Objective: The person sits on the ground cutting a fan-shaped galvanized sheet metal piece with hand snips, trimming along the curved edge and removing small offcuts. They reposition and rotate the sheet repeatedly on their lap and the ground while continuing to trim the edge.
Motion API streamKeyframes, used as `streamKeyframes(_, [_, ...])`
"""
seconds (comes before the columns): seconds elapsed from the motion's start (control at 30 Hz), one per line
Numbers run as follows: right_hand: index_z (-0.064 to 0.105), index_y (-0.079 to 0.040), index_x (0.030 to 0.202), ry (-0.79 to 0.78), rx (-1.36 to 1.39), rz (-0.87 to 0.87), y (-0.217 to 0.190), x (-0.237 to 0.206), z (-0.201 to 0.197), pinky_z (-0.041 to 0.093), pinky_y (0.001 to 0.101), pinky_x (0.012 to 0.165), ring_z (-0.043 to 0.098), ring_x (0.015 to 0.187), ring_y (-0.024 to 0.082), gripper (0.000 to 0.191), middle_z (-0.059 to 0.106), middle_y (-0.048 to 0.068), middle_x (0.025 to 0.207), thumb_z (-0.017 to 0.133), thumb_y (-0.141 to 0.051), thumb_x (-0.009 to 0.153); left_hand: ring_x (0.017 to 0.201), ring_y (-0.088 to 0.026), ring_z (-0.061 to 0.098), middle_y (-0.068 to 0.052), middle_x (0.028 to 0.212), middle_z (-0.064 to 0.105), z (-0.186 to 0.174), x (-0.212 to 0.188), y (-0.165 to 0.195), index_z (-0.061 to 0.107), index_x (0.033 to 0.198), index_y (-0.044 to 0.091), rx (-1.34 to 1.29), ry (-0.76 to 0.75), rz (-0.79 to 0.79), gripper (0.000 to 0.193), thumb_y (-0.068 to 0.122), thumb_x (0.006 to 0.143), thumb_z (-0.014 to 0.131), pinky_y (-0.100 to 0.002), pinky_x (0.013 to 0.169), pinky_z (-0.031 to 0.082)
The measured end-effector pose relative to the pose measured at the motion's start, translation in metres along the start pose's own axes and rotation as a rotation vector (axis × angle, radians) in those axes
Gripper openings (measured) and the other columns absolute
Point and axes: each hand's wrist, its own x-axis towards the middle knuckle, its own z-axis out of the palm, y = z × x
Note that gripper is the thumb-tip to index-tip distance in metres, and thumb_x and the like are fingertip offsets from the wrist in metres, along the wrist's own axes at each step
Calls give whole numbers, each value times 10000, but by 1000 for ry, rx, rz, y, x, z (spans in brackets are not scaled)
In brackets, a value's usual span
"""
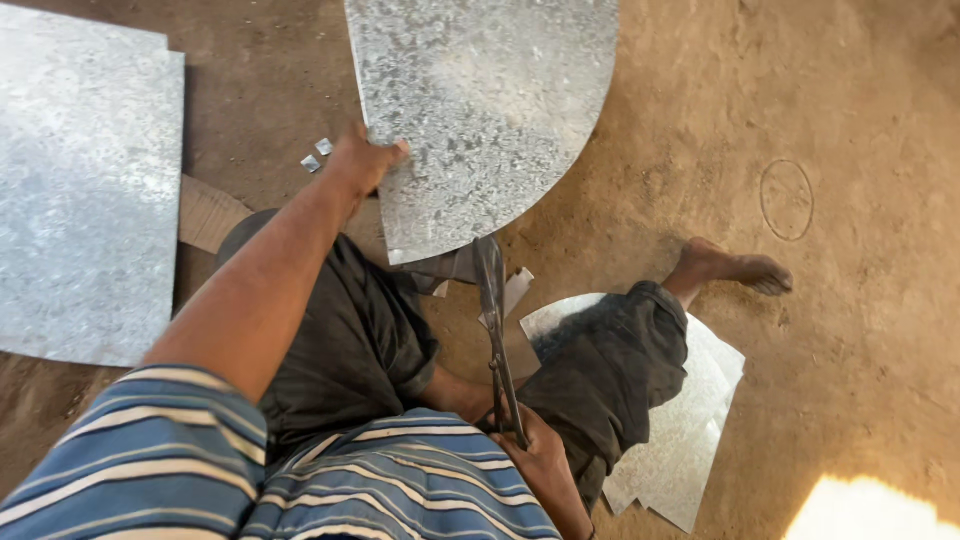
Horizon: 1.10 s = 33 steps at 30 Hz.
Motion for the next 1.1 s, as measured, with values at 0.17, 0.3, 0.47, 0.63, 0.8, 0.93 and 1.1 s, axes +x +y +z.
streamKeyframes(0.17, [684,-102,1254,-136,-130,16,-15,-7,6,565,330,856,738,974,203,458,733,96,1108,764,-265,833,685,-191,720,-112,923,756,-20,-32,-59,653,1180,34,244,-533,-183,387,253,882,767,-334,543,555])
streamKeyframes(0.3, [644,-51,1316,-242,-4,45,-31,-11,12,540,301,878,692,981,168,487,747,64,1083,707,-259,880,613,-162,665,-139,827,731,-25,-20,-77,693,1030,-64,198,-490,-97,261,171,938,759,-320,496,499])
streamKeyframes(0.47, [593,78,1328,-317,166,89,-57,12,31,498,291,842,602,914,141,472,645,42,982,612,-170,927,590,-148,647,-95,772,684,-31,-2,-55,638,994,-19,93,-414,-55,184,151,968,706,-321,484,514])
streamKeyframes(0.63, [498,64,1504,-374,252,-1,-73,27,48,477,270,832,581,922,141,625,595,52,1012,631,-123,922,573,-158,580,-94,761,658,-37,-4,-53,633,993,-17,36,-506,-118,172,154,1006,647,-338,477,467])
streamKeyframes(0.8, [372,-28,1573,-333,423,112,-96,34,70,527,294,744,696,962,182,672,605,50,1070,551,-136,935,592,-163,618,-67,780,678,-42,0,-63,646,1004,13,70,-489,-113,217,224,1028,602,-330,526,521])
streamKeyframes(0.93, [309,-152,1599,-281,550,207,-115,35,90,589,312,762,697,943,154,713,634,23,1134,527,-129,921,584,-162,620,-68,767,678,-41,3,-68,653,992,37,97,-532,-140,239,255,1032,563,-324,542,537])
streamKeyframes(1.1, [332,-194,1609,-206,371,83,-124,40,115,590,309,735,676,915,147,675,588,23,1101,561,-126,977,583,-141,595,-51,765,656,-42,7,-78,648,980,13,57,-556,-104,258,243,1047,554,-320,540,519])
